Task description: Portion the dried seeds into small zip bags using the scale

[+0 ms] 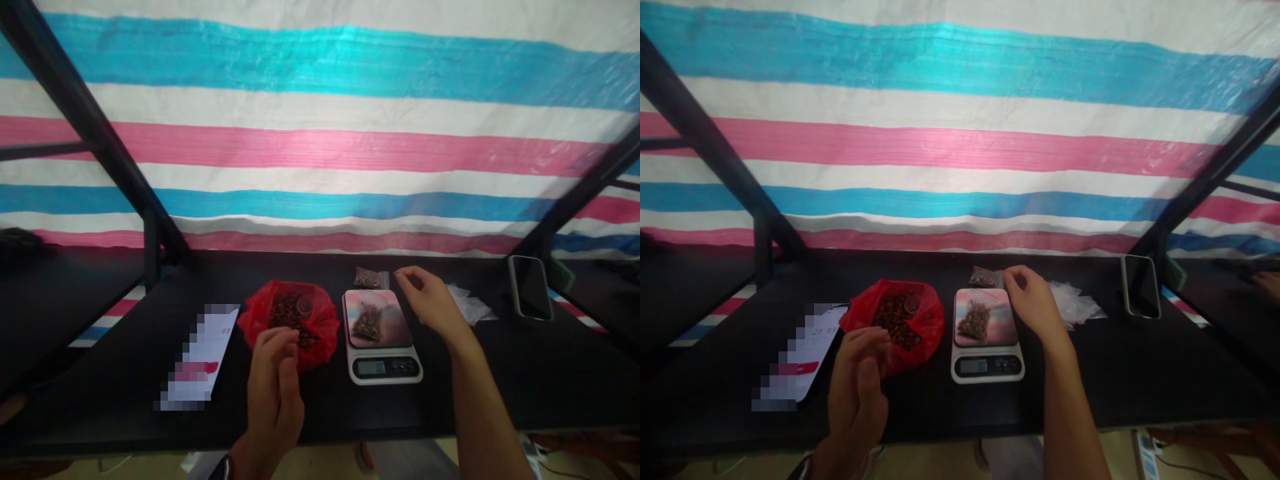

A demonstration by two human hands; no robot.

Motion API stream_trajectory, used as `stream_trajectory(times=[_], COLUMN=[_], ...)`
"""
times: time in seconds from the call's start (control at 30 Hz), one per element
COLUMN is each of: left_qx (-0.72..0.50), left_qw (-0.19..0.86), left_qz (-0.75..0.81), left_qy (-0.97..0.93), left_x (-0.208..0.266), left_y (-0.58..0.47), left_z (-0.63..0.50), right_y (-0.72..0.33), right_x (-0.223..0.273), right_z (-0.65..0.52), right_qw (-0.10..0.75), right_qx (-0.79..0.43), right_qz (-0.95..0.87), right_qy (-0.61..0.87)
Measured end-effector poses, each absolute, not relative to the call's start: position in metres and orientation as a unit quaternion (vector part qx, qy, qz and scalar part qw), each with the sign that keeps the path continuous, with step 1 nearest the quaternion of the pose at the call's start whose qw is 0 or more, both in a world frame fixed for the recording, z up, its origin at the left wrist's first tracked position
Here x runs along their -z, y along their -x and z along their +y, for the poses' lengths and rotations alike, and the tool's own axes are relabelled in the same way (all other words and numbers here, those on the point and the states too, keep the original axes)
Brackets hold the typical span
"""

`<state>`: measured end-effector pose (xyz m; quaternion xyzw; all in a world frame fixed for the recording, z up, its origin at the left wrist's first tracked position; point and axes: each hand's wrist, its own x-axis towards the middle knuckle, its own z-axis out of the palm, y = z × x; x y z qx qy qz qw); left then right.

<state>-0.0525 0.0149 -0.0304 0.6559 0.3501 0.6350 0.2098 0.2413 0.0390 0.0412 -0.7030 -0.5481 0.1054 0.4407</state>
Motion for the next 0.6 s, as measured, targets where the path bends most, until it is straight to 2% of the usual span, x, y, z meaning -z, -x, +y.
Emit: stream_trajectory(times=[0.2, 0.4, 0.6], left_qx=[-0.617, -0.613, -0.606], left_qw=[0.233, 0.176, 0.131], left_qz=[0.278, 0.309, 0.347], left_qy=[-0.698, -0.706, -0.704], left_x=[0.044, 0.040, 0.040], left_y=[0.044, 0.050, 0.057], left_z=[-0.005, 0.000, 0.006], right_y=[-0.247, -0.247, -0.245], right_x=[-0.043, -0.042, -0.036], right_z=[0.037, 0.040, 0.044], right_qw=[0.465, 0.490, 0.430], right_qx=[-0.075, -0.058, -0.109], right_qz=[-0.494, -0.482, -0.542], right_qy=[0.731, 0.723, 0.714])
